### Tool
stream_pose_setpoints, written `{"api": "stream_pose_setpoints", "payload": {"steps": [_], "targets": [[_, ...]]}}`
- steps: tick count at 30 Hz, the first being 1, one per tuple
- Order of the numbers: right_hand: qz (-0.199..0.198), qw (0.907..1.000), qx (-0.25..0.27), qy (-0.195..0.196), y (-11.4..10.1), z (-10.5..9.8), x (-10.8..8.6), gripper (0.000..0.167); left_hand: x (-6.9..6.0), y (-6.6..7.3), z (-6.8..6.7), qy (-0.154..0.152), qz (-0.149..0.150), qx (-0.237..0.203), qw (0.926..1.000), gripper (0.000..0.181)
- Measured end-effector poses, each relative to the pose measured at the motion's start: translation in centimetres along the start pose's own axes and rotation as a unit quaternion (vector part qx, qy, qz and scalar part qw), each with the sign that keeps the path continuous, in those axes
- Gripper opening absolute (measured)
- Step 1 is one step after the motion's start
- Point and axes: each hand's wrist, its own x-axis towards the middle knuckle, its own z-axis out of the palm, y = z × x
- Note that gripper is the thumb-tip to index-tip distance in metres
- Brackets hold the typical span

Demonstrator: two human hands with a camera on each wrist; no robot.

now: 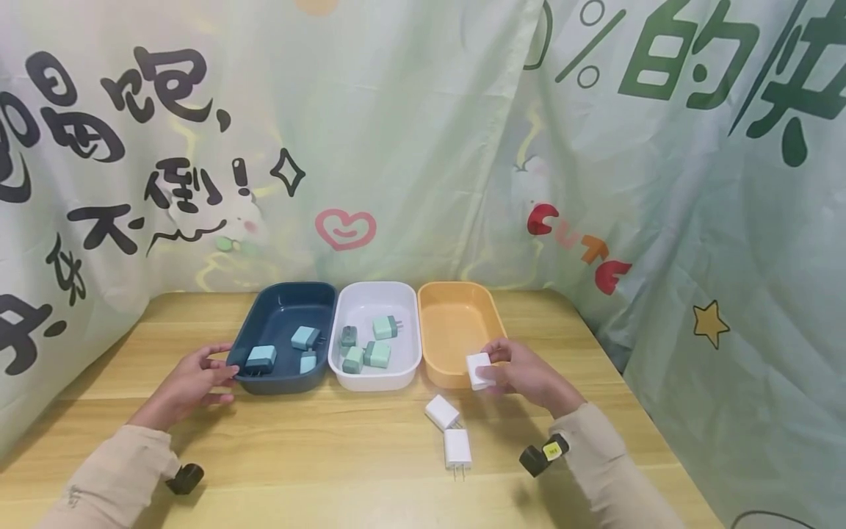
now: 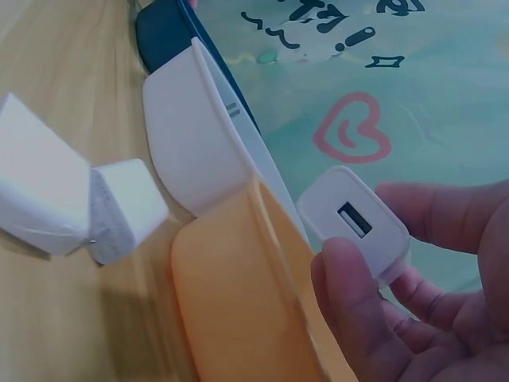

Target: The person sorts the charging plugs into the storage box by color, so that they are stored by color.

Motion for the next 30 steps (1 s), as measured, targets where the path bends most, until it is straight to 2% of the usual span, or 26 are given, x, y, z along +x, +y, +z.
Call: {"api": "stream_pose_setpoints", "payload": {"steps": [7, 17, 23, 30], "targets": [[-0.012, 0.9997, -0.004, -0.02, -1.0, -0.3, 1.5, 0.032, -0.1, 0.1, -0.1, -0.001, 0.001, 0.0, 1.0, 0.06], [0.02, 0.9992, 0.023, -0.024, -1.5, -0.6, 3.6, 0.028, 0.0, 0.0, 0.0, -0.001, 0.002, 0.0, 1.0, 0.059], [0.026, 0.9985, 0.027, -0.039, -1.6, -0.9, 4.8, 0.03, -0.1, 0.1, 0.0, 0.002, -0.004, 0.0, 1.0, 0.06], [0.035, 0.9982, 0.03, -0.04, -1.5, -1.3, 6.8, 0.031, 0.0, 0.1, 0.0, 0.0, 0.0, -0.003, 1.0, 0.06]]}}
